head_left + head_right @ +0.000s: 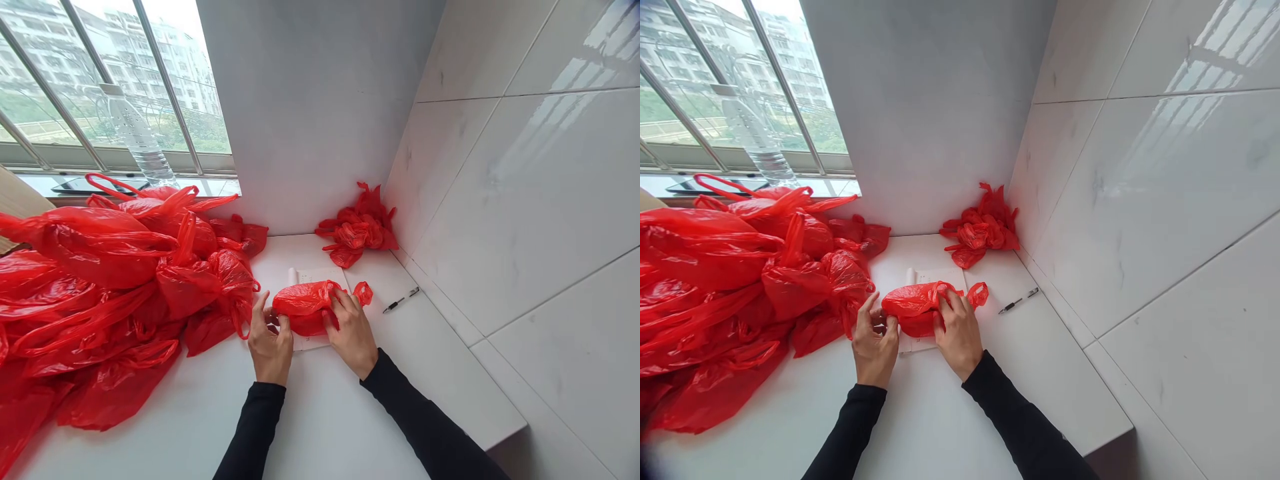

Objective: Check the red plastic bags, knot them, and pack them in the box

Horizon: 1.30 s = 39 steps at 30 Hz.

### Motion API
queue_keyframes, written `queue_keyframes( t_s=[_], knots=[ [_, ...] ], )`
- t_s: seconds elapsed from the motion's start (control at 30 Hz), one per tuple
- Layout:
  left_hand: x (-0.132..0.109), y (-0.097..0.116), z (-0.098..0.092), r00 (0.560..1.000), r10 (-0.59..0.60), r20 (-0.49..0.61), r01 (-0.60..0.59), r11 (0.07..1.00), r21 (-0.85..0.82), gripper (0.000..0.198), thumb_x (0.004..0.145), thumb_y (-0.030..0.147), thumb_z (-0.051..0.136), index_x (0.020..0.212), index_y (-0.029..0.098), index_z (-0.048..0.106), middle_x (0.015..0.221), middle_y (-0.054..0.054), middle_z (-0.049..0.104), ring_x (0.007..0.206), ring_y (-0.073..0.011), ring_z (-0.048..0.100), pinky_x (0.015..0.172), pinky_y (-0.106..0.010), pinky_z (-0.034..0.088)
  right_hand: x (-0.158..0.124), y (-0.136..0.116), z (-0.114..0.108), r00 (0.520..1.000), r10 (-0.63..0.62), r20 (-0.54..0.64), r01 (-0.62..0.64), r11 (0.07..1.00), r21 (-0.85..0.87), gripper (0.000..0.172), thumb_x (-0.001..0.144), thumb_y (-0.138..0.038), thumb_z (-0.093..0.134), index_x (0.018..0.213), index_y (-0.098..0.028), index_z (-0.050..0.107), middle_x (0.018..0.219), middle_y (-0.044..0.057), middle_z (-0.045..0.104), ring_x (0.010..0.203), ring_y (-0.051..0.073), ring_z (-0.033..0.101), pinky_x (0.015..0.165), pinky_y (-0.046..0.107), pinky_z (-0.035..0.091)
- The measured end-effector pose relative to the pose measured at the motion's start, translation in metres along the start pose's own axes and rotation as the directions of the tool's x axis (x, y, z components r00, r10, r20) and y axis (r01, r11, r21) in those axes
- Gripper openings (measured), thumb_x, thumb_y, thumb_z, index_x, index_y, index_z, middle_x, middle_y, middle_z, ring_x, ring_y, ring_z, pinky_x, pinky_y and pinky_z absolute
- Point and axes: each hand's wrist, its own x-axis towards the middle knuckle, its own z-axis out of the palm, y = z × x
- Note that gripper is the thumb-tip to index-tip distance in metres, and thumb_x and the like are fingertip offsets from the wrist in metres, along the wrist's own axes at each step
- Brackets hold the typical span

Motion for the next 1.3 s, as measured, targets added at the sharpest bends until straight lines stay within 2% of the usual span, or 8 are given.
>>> queue_keyframes(
  t_s=[0.1, 0.23, 0.33, 0.43, 0.63, 0.87, 1.13, 1.3],
  knots=[
    [-0.001, 0.000, 0.001, 0.999, 0.038, -0.004, -0.038, 0.997, -0.074, 0.050, 0.084, 0.021, 0.059, 0.134, 0.023, 0.047, 0.095, -0.001, 0.063, 0.074, -0.0132, 0.061, 0.068, -0.026, 0.051, 0.007, 0.004, -0.003, 0.999, 0.051, 0.013, -0.050, 0.997, -0.062, 0.036, 0.093, -0.015, 0.059, 0.128, -0.017, 0.068, 0.135, 0.013, 0.065, 0.117, 0.032, 0.058, 0.105, 0.049, 0.049],
    [-0.001, 0.001, -0.002, 0.989, 0.143, 0.042, -0.136, 0.981, -0.140, 0.009, 0.087, 0.019, 0.050, 0.092, 0.021, 0.057, 0.085, 0.000, 0.057, 0.077, -0.0129, 0.058, 0.072, -0.026, 0.049, 0.016, 0.008, -0.006, 0.995, 0.101, 0.019, -0.098, 0.987, -0.129, 0.037, 0.082, -0.016, 0.070, 0.119, -0.019, 0.072, 0.128, 0.013, 0.068, 0.113, 0.033, 0.059, 0.109, 0.055, 0.043],
    [0.000, 0.003, -0.003, 0.970, 0.208, 0.123, -0.191, 0.972, -0.140, 0.023, 0.089, 0.023, 0.048, 0.071, 0.019, 0.061, 0.087, -0.004, 0.057, 0.083, -0.0153, 0.059, 0.076, -0.028, 0.049, 0.017, 0.010, -0.004, 0.994, 0.093, 0.065, -0.086, 0.991, -0.106, 0.031, 0.084, -0.018, 0.070, 0.115, -0.019, 0.072, 0.119, 0.012, 0.071, 0.111, 0.031, 0.062, 0.118, 0.060, 0.031],
    [-0.001, 0.005, -0.004, 0.969, 0.191, 0.155, -0.178, 0.979, -0.096, 0.027, 0.092, 0.025, 0.048, 0.099, 0.019, 0.073, 0.093, -0.005, 0.058, 0.085, -0.0170, 0.059, 0.074, -0.030, 0.050, 0.015, 0.010, -0.003, 0.994, 0.080, 0.070, -0.078, 0.997, -0.029, 0.021, 0.093, -0.019, 0.061, 0.110, -0.020, 0.073, 0.102, 0.008, 0.074, 0.099, 0.026, 0.066, 0.116, 0.055, 0.036],
    [-0.003, 0.003, -0.001, 0.987, 0.139, 0.085, -0.141, 0.990, 0.025, 0.056, 0.085, 0.032, 0.067, 0.137, 0.016, 0.056, 0.109, -0.008, 0.055, 0.091, -0.0214, 0.056, 0.084, -0.038, 0.052, 0.014, 0.012, -0.009, 0.994, 0.105, 0.039, -0.108, 0.990, 0.086, 0.024, 0.101, -0.021, 0.052, 0.113, -0.021, 0.073, 0.104, 0.006, 0.075, 0.097, 0.022, 0.069, 0.093, 0.036, 0.054],
    [-0.008, -0.001, 0.003, 0.974, 0.193, 0.121, -0.197, 0.980, 0.022, 0.063, 0.078, 0.018, 0.061, 0.140, 0.022, 0.051, 0.117, -0.009, 0.053, 0.106, -0.0239, 0.054, 0.089, -0.039, 0.052, 0.012, 0.017, -0.009, 0.990, 0.121, -0.074, -0.105, 0.976, 0.189, 0.041, 0.098, -0.007, 0.040, 0.126, -0.021, 0.068, 0.115, 0.011, 0.067, 0.112, 0.024, 0.064, 0.098, 0.039, 0.054],
    [-0.008, -0.001, 0.002, 0.973, 0.193, 0.129, -0.195, 0.981, 0.003, 0.063, 0.078, 0.016, 0.060, 0.140, 0.024, 0.050, 0.118, -0.009, 0.054, 0.105, -0.0232, 0.056, 0.081, -0.034, 0.054, 0.008, 0.016, -0.016, 0.993, -0.096, 0.071, 0.072, 0.955, 0.287, 0.039, 0.085, 0.001, 0.046, 0.081, -0.025, 0.075, 0.123, 0.006, 0.065, 0.125, 0.024, 0.057, 0.114, 0.048, 0.042],
    [-0.008, -0.004, 0.003, 0.970, 0.205, 0.133, -0.206, 0.979, -0.007, 0.060, 0.079, 0.014, 0.059, 0.137, 0.025, 0.050, 0.122, -0.008, 0.056, 0.114, -0.0241, 0.055, 0.096, -0.039, 0.052, 0.008, 0.023, -0.006, 0.997, 0.002, 0.073, -0.013, 0.989, 0.144, 0.037, 0.096, -0.017, 0.050, 0.125, -0.019, 0.073, 0.134, 0.013, 0.063, 0.128, 0.028, 0.054, 0.120, 0.054, 0.036]
  ],
)
